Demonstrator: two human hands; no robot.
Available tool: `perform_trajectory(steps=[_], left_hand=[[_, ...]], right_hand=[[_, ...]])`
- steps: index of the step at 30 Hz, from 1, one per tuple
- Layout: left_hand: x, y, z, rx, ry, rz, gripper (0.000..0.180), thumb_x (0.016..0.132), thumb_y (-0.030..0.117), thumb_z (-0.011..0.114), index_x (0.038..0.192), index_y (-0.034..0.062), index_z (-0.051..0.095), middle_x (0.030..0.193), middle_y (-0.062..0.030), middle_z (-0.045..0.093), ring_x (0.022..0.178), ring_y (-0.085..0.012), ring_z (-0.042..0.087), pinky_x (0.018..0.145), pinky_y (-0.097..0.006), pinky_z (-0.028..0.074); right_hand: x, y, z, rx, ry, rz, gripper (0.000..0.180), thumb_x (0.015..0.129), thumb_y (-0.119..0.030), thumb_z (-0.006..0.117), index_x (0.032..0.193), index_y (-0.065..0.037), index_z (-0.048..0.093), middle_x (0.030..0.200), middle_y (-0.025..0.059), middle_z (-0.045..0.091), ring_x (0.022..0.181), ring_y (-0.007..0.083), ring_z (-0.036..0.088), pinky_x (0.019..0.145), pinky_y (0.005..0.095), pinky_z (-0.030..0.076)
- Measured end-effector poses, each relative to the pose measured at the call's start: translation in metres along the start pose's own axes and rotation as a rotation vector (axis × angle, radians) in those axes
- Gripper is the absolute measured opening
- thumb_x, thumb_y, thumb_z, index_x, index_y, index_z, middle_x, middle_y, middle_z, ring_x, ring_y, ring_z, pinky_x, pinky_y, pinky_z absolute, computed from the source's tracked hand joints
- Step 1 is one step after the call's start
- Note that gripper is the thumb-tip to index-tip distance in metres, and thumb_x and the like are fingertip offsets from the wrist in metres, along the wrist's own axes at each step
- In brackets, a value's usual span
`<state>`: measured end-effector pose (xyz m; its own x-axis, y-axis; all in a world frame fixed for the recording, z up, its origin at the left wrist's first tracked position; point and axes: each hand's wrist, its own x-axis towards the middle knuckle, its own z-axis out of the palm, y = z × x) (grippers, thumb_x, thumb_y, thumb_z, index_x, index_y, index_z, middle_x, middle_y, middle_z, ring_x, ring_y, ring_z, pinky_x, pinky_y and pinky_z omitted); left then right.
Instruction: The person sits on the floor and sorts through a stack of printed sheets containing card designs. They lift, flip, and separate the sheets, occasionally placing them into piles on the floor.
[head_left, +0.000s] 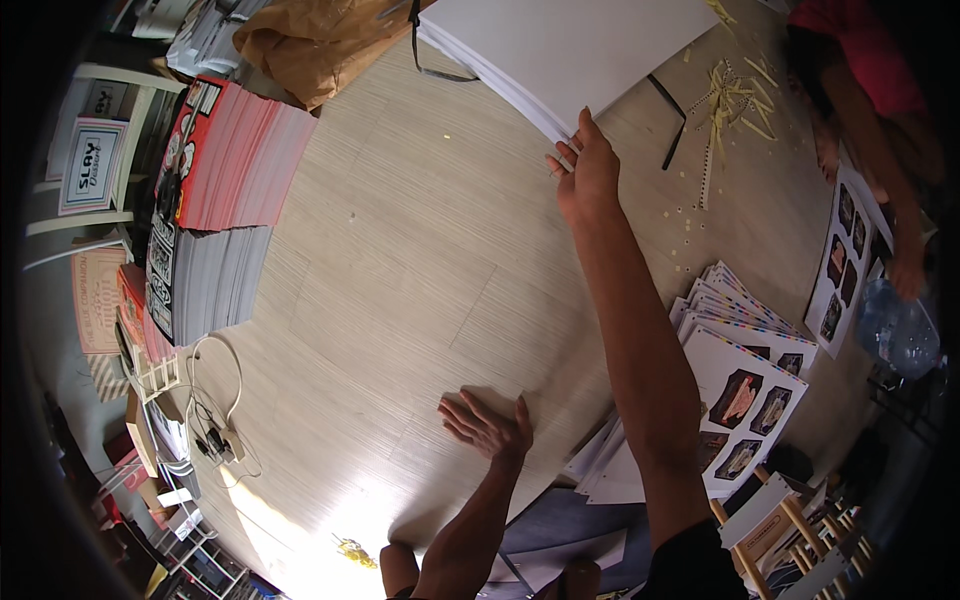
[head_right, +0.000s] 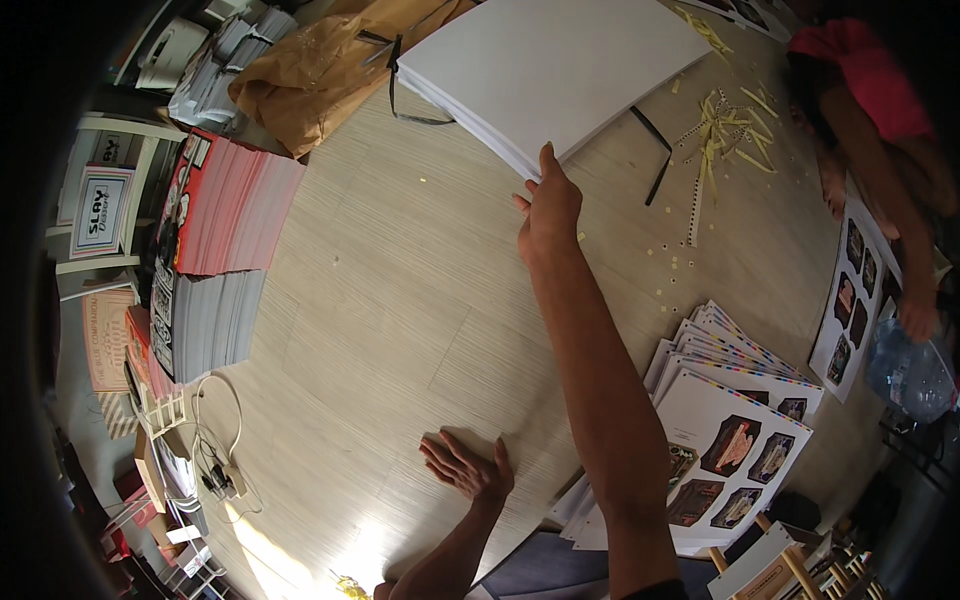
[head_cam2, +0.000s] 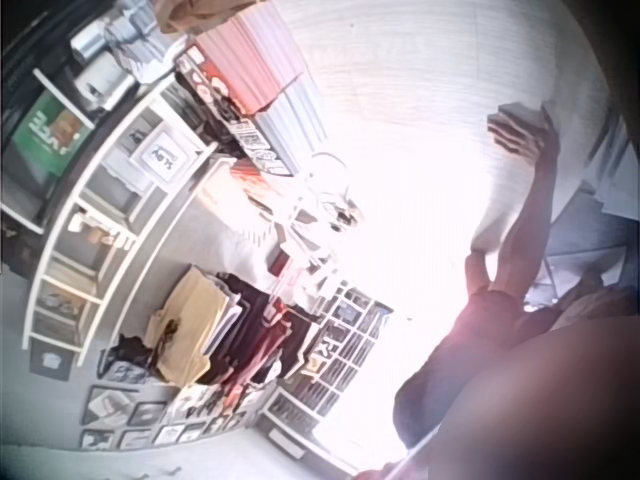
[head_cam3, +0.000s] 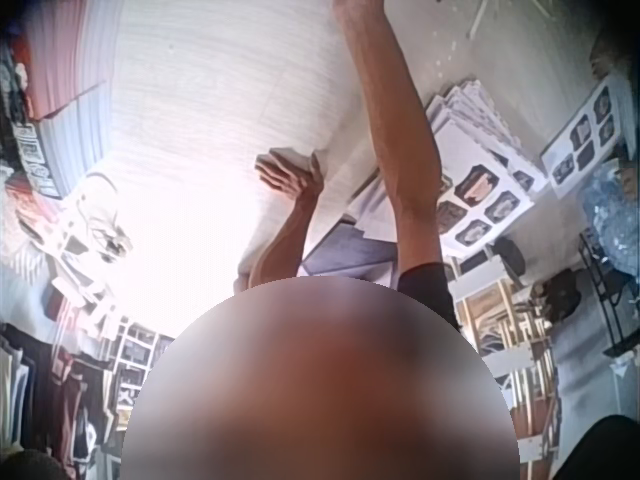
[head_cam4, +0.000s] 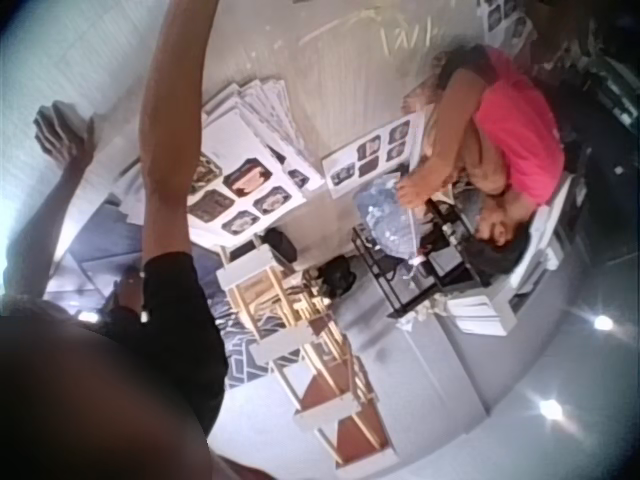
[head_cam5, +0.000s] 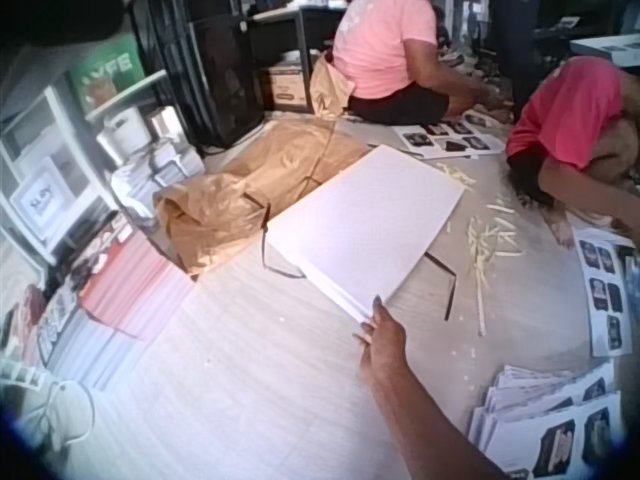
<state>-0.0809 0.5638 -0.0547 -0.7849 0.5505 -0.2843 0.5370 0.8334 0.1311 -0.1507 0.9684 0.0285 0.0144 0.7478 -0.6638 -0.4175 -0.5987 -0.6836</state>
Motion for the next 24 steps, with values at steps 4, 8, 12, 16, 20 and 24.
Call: perform_trajectory(steps=[4, 8, 12, 16, 20, 24], left_hand=[[0.000, -0.001, 0.001, 0.002, -0.004, -0.008, 0.109, 0.089, 0.065, 0.053, 0.156, 0.0016, -0.004, 0.158, -0.0347, -0.006, 0.148, -0.0506, -0.008, 0.115, -0.066, -0.001], [0.001, -0.001, 0.000, 0.001, -0.003, 0.001, 0.109, 0.088, 0.065, 0.054, 0.156, 0.0015, -0.004, 0.158, -0.0349, -0.006, 0.148, -0.0510, -0.008, 0.115, -0.067, -0.001], [0.001, -0.001, 0.001, 0.004, -0.003, -0.002, 0.110, 0.088, 0.065, 0.055, 0.156, 0.0010, -0.004, 0.158, -0.0353, -0.006, 0.148, -0.0511, -0.008, 0.115, -0.066, -0.001], [0.000, 0.000, 0.000, 0.003, -0.015, -0.009, 0.111, 0.088, 0.063, 0.056, 0.156, 0.0004, -0.004, 0.158, -0.0359, -0.007, 0.148, -0.0512, -0.009, 0.115, -0.066, -0.002], [0.001, 0.000, -0.001, -0.006, -0.016, 0.004, 0.111, 0.087, 0.062, 0.057, 0.156, 0.0002, -0.004, 0.158, -0.0359, -0.007, 0.148, -0.0512, -0.009, 0.115, -0.066, -0.002], [0.001, 0.000, -0.001, -0.007, -0.012, 0.004, 0.110, 0.088, 0.062, 0.057, 0.156, -0.0002, -0.003, 0.158, -0.0357, -0.007, 0.148, -0.0511, -0.009, 0.115, -0.066, -0.002]], right_hand=[[0.004, 0.004, -0.001, -0.068, 0.007, 0.004, 0.062, 0.095, -0.041, 0.063, 0.136, 0.003, 0.049, 0.132, 0.0120, 0.044, 0.117, 0.0233, 0.044, 0.104, 0.0413, 0.040], [0.005, 0.005, 0.002, -0.024, 0.058, 0.011, 0.061, 0.092, -0.040, 0.067, 0.134, 0.001, 0.051, 0.124, 0.0091, 0.046, 0.108, 0.0214, 0.045, 0.100, 0.0395, 0.042], [0.006, 0.001, 0.002, 0.089, 0.071, -0.005, 0.056, 0.088, -0.036, 0.071, 0.126, -0.002, 0.050, 0.114, 0.0086, 0.043, 0.097, 0.0194, 0.045, 0.086, 0.0365, 0.044], [0.008, -0.001, 0.001, 0.195, 0.100, 0.000, 0.051, 0.082, -0.040, 0.074, 0.115, -0.005, 0.056, 0.108, 0.0050, 0.045, 0.089, 0.0166, 0.043, 0.076, 0.0332, 0.040], [0.023, 0.000, -0.006, 0.210, 0.086, 0.010, 0.051, 0.082, -0.038, 0.074, 0.115, -0.006, 0.053, 0.103, 0.0046, 0.044, 0.083, 0.0163, 0.042, 0.071, 0.0326, 0.039], [0.013, -0.001, -0.005, 0.161, -0.002, -0.011, 0.059, 0.084, -0.036, 0.074, 0.125, -0.005, 0.047, 0.107, 0.0076, 0.042, 0.085, 0.0176, 0.041, 0.072, 0.0335, 0.039]])
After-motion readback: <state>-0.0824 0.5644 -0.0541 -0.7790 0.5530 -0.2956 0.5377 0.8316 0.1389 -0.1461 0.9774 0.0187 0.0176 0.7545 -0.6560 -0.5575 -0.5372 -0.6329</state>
